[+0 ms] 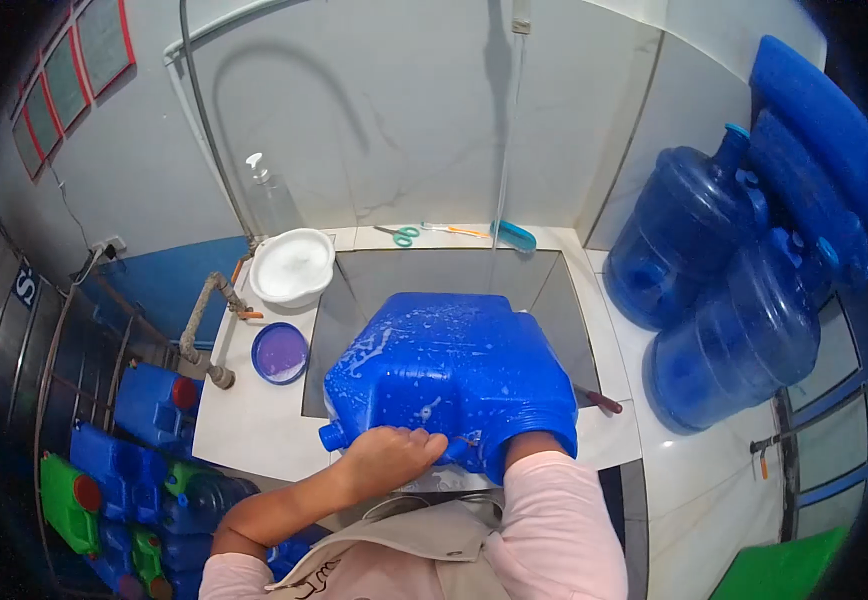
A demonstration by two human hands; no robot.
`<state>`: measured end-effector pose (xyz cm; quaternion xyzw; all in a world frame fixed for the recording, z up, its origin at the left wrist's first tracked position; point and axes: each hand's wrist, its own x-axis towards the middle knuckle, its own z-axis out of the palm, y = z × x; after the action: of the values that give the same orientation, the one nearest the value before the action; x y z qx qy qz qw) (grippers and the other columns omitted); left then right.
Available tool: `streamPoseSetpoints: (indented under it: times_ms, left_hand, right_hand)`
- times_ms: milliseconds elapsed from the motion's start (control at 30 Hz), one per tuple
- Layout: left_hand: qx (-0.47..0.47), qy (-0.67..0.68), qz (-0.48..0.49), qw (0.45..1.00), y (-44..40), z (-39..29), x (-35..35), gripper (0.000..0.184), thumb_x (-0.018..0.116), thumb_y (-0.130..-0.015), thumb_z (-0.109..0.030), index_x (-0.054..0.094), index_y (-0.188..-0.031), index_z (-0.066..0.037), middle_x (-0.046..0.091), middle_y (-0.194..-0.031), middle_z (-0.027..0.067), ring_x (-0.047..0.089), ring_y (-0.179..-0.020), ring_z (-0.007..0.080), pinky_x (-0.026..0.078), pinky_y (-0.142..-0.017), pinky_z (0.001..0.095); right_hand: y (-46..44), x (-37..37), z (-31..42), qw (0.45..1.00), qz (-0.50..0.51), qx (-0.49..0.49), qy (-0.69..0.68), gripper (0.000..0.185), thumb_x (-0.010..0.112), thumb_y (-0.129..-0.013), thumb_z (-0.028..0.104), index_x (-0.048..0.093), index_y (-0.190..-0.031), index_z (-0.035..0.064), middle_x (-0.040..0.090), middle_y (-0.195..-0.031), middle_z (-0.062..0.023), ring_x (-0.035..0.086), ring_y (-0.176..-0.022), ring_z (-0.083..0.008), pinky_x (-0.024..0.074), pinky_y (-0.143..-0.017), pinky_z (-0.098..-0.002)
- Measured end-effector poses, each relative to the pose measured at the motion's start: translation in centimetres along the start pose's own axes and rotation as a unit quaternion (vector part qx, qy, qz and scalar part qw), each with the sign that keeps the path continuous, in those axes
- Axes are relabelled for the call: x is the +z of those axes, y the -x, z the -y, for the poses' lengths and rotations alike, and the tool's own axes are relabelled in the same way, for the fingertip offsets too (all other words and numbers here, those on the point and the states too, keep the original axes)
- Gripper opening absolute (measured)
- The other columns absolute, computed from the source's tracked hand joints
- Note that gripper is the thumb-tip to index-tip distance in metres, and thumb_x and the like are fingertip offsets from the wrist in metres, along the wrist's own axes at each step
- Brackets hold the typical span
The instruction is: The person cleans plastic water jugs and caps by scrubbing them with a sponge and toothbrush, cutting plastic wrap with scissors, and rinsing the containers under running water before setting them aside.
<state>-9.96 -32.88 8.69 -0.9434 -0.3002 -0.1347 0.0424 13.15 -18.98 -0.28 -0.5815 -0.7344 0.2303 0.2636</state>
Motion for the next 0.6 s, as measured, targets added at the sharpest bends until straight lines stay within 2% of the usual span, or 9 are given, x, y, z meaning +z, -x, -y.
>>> streamPoseSetpoints:
  times_ms: [67,167,367,467,533,600]
  left_hand:
    - [-0.021,0.011,0.007,1.000,0.0,0.0,0.0,0.008,0.053,-0.078,-0.013,0.046,-0.076,-0.011,0.055,-0.057,0.0033,0.060,-0.048,0.0156,0.047,-0.041,0.0279]
    - [-0.038,0.031,0.006,0.999,-0.1,0.5,0.3,0.009,0.054,-0.078,-0.014,0.046,-0.075,-0.010,0.054,-0.056,0.0040,0.060,-0.047,0.0175,0.047,-0.040,0.0297]
    - [-0.048,0.031,-0.057,0.997,-1.0,0.3,1.1,0.011,0.055,-0.078,-0.015,0.046,-0.075,-0.009,0.053,-0.054,0.0051,0.059,-0.047,0.0211,0.046,-0.039,0.0323]
    - [-0.087,0.109,-0.079,0.987,-2.3,0.5,2.1,0.011,0.057,-0.077,-0.015,0.049,-0.077,-0.007,0.056,-0.057,0.0086,0.062,-0.053,0.0262,0.048,-0.045,0.0366]
    - [-0.179,0.111,0.065,0.976,-4.3,1.0,2.7,0.014,0.058,-0.077,-0.015,0.051,-0.082,-0.004,0.062,-0.066,0.0143,0.064,-0.062,0.0318,0.050,-0.051,0.0419]
    - [-0.187,0.118,0.076,0.972,-5.5,2.5,3.9,0.019,0.060,-0.078,-0.018,0.054,-0.087,-0.003,0.064,-0.074,0.0174,0.064,-0.069,0.0348,0.050,-0.057,0.0452]
  right_hand:
    - [-1.5,2.4,2.5,0.995,-0.052,-0.081,-0.011,0.020,0.056,-0.077,0.010,0.069,-0.092,0.0078,0.062,-0.108,-0.0128,0.059,-0.100,-0.0295,0.0482,-0.082,-0.0368]
    - [-3.2,5.4,3.8,0.986,-0.029,-0.162,0.037,0.020,0.056,-0.077,0.010,0.069,-0.092,0.0078,0.063,-0.108,-0.0127,0.059,-0.100,-0.0297,0.0484,-0.082,-0.0370]
    - [-4.6,5.3,0.3,0.968,0.066,-0.177,0.164,0.020,0.056,-0.078,0.010,0.069,-0.092,0.0076,0.063,-0.107,-0.0124,0.060,-0.099,-0.0301,0.0488,-0.081,-0.0372]
    - [-4.8,4.6,-1.9,0.949,0.121,-0.183,0.227,0.020,0.056,-0.078,0.011,0.070,-0.092,0.0076,0.063,-0.107,-0.0122,0.060,-0.099,-0.0303,0.0490,-0.081,-0.0374]
    - [-4.4,4.1,-3.4,0.931,0.139,-0.207,0.266,0.020,0.056,-0.078,0.011,0.070,-0.092,0.0075,0.064,-0.107,-0.0121,0.060,-0.099,-0.0305,0.0491,-0.081,-0.0375]
    - [-4.2,3.9,-5.3,0.911,0.129,-0.252,0.302,0.020,0.056,-0.078,0.011,0.070,-0.092,0.0075,0.064,-0.107,-0.0120,0.060,-0.099,-0.0306,0.0493,-0.081,-0.0376]
